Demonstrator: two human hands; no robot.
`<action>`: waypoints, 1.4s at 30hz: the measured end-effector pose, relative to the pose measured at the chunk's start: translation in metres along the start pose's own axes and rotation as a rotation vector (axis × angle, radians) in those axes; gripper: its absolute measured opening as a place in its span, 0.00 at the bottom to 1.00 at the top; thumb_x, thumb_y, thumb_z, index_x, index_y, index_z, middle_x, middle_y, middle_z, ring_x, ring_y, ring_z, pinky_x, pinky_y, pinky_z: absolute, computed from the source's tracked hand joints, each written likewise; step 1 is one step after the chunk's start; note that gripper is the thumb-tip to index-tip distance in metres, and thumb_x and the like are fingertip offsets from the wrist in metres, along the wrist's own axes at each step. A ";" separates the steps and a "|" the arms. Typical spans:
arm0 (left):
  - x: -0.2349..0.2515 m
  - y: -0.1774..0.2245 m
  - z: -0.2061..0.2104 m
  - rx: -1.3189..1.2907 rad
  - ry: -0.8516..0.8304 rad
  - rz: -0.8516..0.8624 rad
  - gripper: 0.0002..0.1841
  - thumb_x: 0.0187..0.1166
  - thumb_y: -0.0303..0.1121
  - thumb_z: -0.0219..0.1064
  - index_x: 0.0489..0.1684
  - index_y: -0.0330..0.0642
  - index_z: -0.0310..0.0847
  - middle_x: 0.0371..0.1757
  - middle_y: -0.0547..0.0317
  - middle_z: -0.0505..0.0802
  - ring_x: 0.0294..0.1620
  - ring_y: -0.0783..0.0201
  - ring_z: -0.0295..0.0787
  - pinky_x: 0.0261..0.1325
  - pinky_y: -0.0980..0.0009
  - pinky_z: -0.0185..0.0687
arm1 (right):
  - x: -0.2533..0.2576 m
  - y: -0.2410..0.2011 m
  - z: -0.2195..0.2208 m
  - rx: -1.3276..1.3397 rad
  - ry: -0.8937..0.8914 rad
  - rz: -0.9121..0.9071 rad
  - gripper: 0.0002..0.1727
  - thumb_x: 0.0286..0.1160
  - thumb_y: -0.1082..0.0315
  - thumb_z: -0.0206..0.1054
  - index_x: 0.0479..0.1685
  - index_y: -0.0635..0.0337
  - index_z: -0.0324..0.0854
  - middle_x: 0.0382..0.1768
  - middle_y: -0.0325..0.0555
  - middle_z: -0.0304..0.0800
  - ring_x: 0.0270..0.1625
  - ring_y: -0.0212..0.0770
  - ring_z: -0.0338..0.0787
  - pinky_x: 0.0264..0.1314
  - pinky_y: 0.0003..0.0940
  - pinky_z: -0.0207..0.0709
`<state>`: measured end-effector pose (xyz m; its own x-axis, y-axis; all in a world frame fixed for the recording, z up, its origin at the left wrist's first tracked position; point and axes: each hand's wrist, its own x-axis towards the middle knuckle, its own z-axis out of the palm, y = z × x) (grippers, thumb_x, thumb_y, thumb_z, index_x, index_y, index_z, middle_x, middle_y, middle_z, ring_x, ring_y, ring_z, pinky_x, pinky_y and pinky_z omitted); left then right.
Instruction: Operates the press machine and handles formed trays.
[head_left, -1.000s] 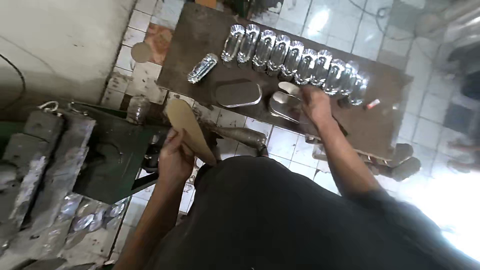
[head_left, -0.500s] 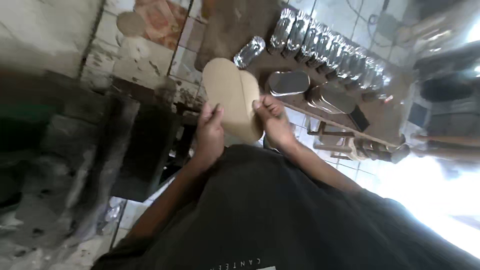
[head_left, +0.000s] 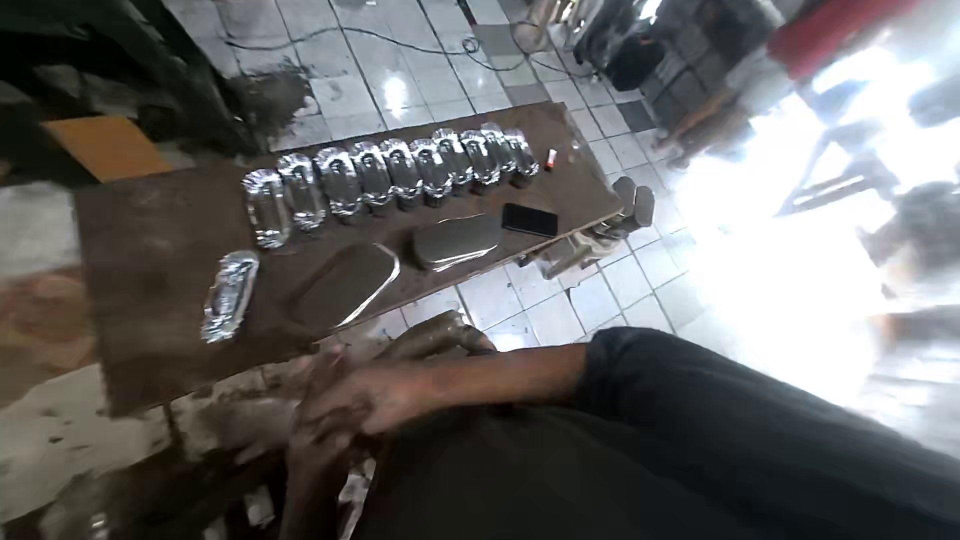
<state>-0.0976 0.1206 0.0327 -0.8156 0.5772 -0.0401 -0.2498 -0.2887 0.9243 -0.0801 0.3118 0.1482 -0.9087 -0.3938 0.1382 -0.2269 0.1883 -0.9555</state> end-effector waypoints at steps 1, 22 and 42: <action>0.021 -0.015 0.031 0.341 0.153 -0.127 0.34 0.60 0.30 0.77 0.72 0.37 0.74 0.67 0.55 0.90 0.63 0.68 0.89 0.63 0.71 0.87 | -0.031 0.040 -0.022 -0.097 0.101 0.036 0.17 0.68 0.83 0.71 0.57 0.75 0.88 0.57 0.65 0.93 0.61 0.55 0.92 0.70 0.48 0.82; 0.144 -0.166 0.063 1.258 -0.005 -0.629 0.23 0.88 0.51 0.60 0.54 0.39 0.92 0.55 0.40 0.94 0.64 0.41 0.88 0.74 0.39 0.73 | -0.399 0.240 -0.167 -0.317 -0.041 1.341 0.18 0.89 0.60 0.58 0.69 0.43 0.88 0.63 0.49 0.93 0.68 0.53 0.90 0.75 0.61 0.76; -0.068 0.143 -0.182 0.740 1.225 0.072 0.35 0.92 0.59 0.41 0.90 0.44 0.62 0.87 0.50 0.74 0.88 0.61 0.68 0.91 0.57 0.63 | -0.081 -0.067 -0.014 -0.508 -0.103 1.106 0.10 0.79 0.82 0.61 0.45 0.84 0.86 0.38 0.65 0.92 0.40 0.39 0.88 0.50 0.29 0.81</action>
<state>-0.1727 -0.0986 0.0988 -0.8375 -0.5419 0.0701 -0.1757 0.3885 0.9045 0.0039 0.3432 0.2047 -0.6719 0.1361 -0.7280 0.5188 0.7880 -0.3315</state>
